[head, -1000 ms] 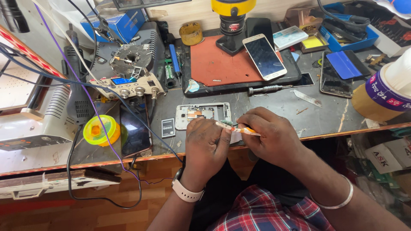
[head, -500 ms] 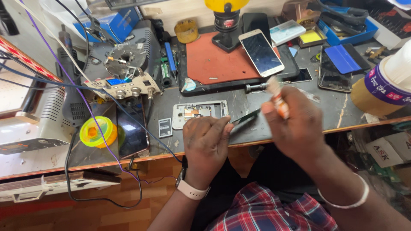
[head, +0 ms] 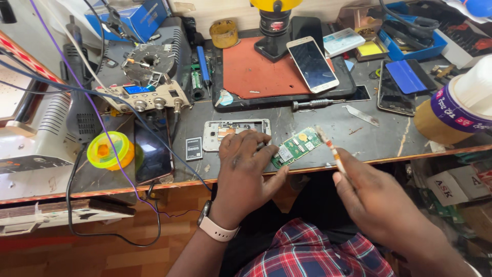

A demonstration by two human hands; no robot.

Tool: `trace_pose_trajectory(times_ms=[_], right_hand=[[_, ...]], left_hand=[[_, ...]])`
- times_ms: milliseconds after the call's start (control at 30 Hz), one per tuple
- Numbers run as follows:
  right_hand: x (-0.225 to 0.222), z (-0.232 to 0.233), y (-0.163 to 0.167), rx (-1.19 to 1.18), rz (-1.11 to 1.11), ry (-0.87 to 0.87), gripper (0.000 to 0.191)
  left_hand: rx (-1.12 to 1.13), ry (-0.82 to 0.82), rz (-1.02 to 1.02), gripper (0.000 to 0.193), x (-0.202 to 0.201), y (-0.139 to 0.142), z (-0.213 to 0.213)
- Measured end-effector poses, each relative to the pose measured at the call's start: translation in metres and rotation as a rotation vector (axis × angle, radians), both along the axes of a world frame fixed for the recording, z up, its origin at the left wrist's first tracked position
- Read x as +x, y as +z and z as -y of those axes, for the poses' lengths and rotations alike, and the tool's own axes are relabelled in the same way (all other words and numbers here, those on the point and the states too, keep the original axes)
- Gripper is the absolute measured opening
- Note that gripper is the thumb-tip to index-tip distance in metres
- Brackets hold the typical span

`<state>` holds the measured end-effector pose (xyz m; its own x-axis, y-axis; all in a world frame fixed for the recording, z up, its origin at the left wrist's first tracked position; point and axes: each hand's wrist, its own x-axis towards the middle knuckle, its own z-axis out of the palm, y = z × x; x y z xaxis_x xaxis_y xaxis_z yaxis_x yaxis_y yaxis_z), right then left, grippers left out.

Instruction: The person holds a hot air gun over a disassembled smartphone motherboard on the workbench, then uses a small brush to scrub the board and its components, repositioning and turning the board while brushing different areas.

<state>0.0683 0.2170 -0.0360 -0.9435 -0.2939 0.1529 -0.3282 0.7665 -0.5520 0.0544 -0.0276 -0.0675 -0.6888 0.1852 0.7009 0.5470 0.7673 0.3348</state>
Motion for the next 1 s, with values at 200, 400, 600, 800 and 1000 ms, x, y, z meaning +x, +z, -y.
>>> trace_pose_trajectory(times_ms=[200, 400, 600, 800, 1000], right_hand=[[0.017, 0.012, -0.001, -0.031, 0.04, 0.123, 0.08], [0.009, 0.042, -0.005, 0.451, 0.113, 0.217, 0.083], [0.002, 0.035, -0.007, 0.44, 0.173, 0.235, 0.084], [0.0, 0.034, -0.01, 0.335, -0.013, 0.155, 0.078], [-0.006, 0.034, -0.014, 0.348, -0.071, 0.158, 0.079]], left_hand=[[0.028, -0.002, 0.039, 0.031, -0.002, -0.005, 0.0], [0.02, 0.026, 0.035, 0.032, -0.007, -0.009, -0.001], [0.029, 0.048, 0.094, 0.032, -0.009, -0.011, -0.001], [0.021, 0.1, 0.077, 0.03, -0.01, -0.014, -0.005], [0.028, 0.09, 0.1, 0.03, -0.013, -0.014, -0.005]])
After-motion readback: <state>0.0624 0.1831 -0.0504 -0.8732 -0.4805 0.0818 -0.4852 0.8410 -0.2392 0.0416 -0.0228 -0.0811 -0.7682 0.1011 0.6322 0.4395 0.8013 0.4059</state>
